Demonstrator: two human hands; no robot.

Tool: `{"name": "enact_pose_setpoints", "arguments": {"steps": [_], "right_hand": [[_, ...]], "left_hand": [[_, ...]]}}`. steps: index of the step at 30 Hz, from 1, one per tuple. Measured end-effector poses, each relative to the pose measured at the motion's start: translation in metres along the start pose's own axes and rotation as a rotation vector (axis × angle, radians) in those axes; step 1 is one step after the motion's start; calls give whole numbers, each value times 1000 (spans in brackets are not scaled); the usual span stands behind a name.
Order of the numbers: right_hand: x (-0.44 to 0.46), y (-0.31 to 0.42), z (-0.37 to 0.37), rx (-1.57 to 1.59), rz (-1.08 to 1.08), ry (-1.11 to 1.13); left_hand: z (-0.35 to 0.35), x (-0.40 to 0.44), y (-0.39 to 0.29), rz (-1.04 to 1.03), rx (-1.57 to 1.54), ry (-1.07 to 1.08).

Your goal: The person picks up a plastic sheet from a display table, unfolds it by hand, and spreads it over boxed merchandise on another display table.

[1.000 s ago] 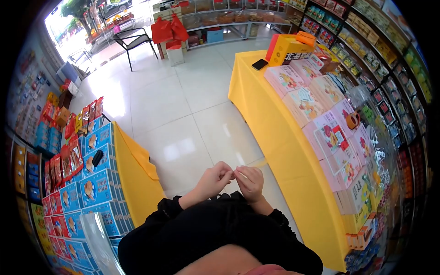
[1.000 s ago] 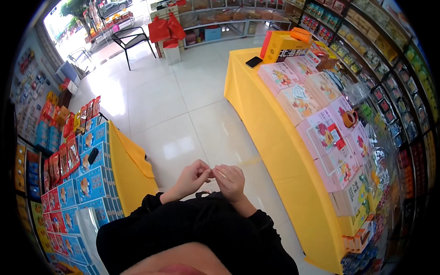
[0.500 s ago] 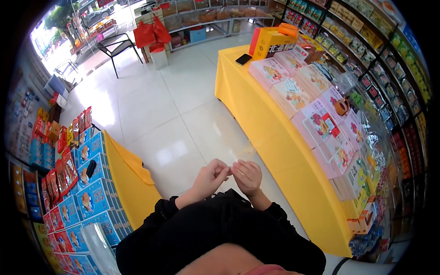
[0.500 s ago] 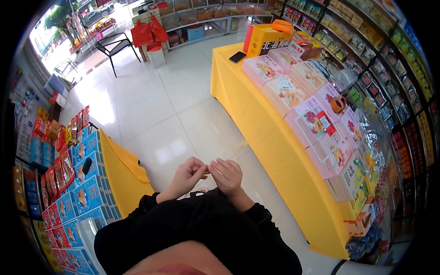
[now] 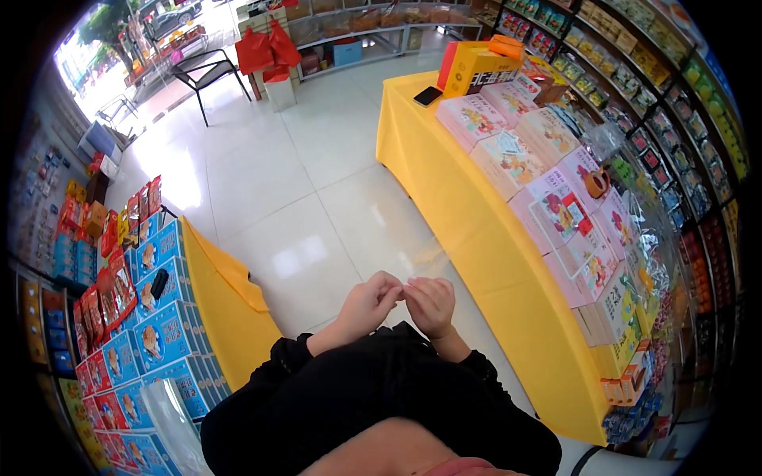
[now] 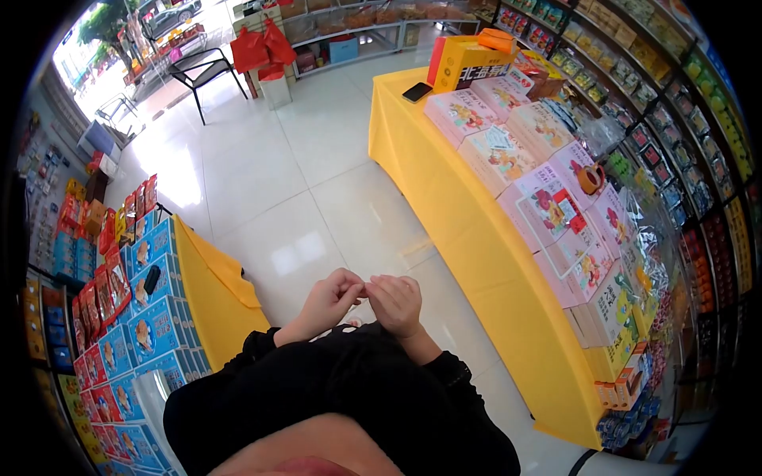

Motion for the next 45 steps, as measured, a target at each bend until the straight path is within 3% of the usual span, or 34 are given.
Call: {"name": "enact_pose_setpoints", "arguments": {"steps": [3,6,19,25,27,30,37,39,43,45], "right_hand": [[2,-9,-4,60,-112,51],[-1,-7,-4,72,-67,33],[-5,-8,-1,81,-69,-7],[-1,-24,-12,120,-255,111],[-5,-29,-23,151,-243,241],[-8,-28,-22,164,-199,253],[-12,-31,-21,220,-272,277],[-11,-31,-22,239,-276,313],[-7,-28,-24,215,-301,334],[-14,-40,-33,328,-495,418]], "left_hand": [[1,0,-3,-3,205,53],[0,0,-3,-6,265,74],[-2,-1,8,3,6,-72],[-1,2,-5,-42,237,36],[-13,1,-1,-20,268,220],[-12,-2,11,-33,133,182],[-12,-9,25,41,187,170],[-7,-6,20,-104,200,110],[2,2,23,-150,222,184],[2,2,15,-207,199,229]]}}
Point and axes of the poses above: each hand's wrist, its own x-axis towards the middle knuckle, its own z-axis out of the back of the hand, y = z × x, the point moved 9 cm from there along x, towards the middle knuckle, and after that the axes turned 14 degrees about -z, right-handed, at the moved point
